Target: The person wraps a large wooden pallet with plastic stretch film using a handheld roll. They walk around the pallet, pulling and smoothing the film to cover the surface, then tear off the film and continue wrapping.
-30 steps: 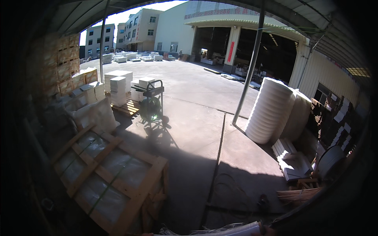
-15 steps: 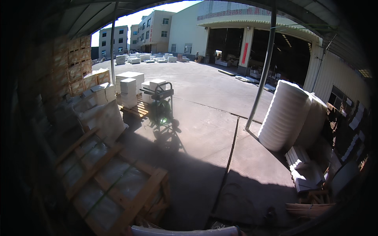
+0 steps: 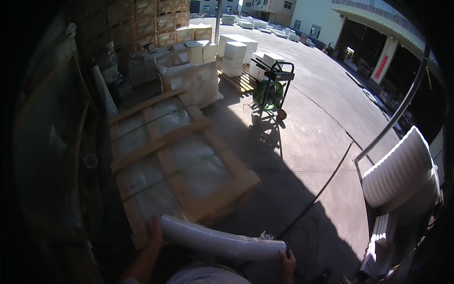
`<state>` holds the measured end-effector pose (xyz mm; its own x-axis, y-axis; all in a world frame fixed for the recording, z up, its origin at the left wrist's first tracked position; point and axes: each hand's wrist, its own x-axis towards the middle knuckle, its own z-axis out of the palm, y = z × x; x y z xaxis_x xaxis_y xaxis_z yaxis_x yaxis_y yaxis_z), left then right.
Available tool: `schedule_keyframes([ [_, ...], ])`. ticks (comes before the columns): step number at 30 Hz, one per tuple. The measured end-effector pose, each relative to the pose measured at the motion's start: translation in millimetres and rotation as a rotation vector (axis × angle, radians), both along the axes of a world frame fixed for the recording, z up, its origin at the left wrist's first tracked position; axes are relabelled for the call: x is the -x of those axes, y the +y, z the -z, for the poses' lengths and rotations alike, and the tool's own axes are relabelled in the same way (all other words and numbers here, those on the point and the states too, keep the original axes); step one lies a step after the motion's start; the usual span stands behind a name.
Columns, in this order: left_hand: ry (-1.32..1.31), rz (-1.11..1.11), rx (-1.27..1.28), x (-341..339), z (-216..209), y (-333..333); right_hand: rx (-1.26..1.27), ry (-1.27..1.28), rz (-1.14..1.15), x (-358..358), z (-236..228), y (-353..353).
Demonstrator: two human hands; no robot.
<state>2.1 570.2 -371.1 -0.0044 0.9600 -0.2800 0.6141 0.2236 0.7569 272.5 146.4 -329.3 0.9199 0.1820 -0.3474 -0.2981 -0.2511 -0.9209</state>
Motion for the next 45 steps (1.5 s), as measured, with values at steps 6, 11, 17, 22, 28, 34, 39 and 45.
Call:
schedule_keyframes([
  [6,-0.423,-0.209,-0.061,8,28,89,-0.025,-0.046,-0.214,-73,-11,124],
  [11,-0.866,-0.354,-0.018,18,53,127,-0.18,-0.145,-0.26,-119,-19,237],
  [17,-0.592,-0.349,-0.051,17,68,145,-0.062,-0.118,-0.426,-137,-7,298],
  [22,-0.366,-0.228,-0.06,9,47,132,0.2,-0.392,-0.501,-150,-6,308],
  [28,-0.266,-0.033,-0.071,26,53,151,0.498,-0.968,-0.785,-164,-19,344],
  [34,-0.235,-0.051,-0.088,35,85,163,0.517,-0.768,-1.114,-166,-25,411],
  [39,-0.193,-0.035,-0.1,38,91,164,0.502,-0.407,-1.329,-164,-18,444],
  [45,0.104,0.02,-0.027,30,45,166,0.419,-0.547,-1.039,-147,-1,430],
])
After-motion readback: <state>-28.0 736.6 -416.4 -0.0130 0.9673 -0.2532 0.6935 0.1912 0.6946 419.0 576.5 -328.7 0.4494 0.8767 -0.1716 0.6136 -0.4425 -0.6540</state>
